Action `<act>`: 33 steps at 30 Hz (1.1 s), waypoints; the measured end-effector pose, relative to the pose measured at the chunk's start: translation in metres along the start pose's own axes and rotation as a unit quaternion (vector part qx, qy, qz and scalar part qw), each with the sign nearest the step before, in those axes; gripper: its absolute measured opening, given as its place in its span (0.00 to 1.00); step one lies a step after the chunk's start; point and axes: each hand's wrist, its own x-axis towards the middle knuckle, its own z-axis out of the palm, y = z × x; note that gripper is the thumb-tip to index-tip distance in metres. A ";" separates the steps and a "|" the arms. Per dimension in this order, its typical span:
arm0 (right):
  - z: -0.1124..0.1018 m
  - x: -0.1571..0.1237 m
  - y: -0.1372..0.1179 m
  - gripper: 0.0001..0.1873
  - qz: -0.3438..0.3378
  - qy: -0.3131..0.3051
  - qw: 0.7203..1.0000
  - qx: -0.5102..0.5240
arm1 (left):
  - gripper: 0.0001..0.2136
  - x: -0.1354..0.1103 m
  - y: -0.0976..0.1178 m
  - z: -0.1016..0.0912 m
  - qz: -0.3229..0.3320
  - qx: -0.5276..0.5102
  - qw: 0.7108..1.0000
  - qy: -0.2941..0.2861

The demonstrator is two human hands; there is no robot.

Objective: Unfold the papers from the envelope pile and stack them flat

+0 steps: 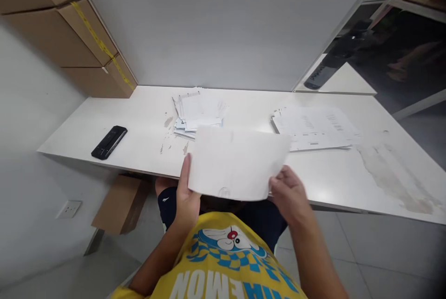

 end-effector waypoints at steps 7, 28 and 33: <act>-0.055 0.012 -0.004 0.17 -0.159 0.196 0.964 -0.081 | 0.33 0.011 0.009 0.048 -0.115 -0.283 0.947 -0.094; -0.076 0.009 -0.025 0.11 -0.180 0.181 0.964 -0.073 | 0.10 0.043 0.028 0.094 -0.068 -0.234 0.960 -0.136; -0.077 0.015 -0.006 0.13 -0.174 0.185 0.967 -0.016 | 0.12 0.041 0.026 0.090 -0.041 -0.254 0.958 -0.125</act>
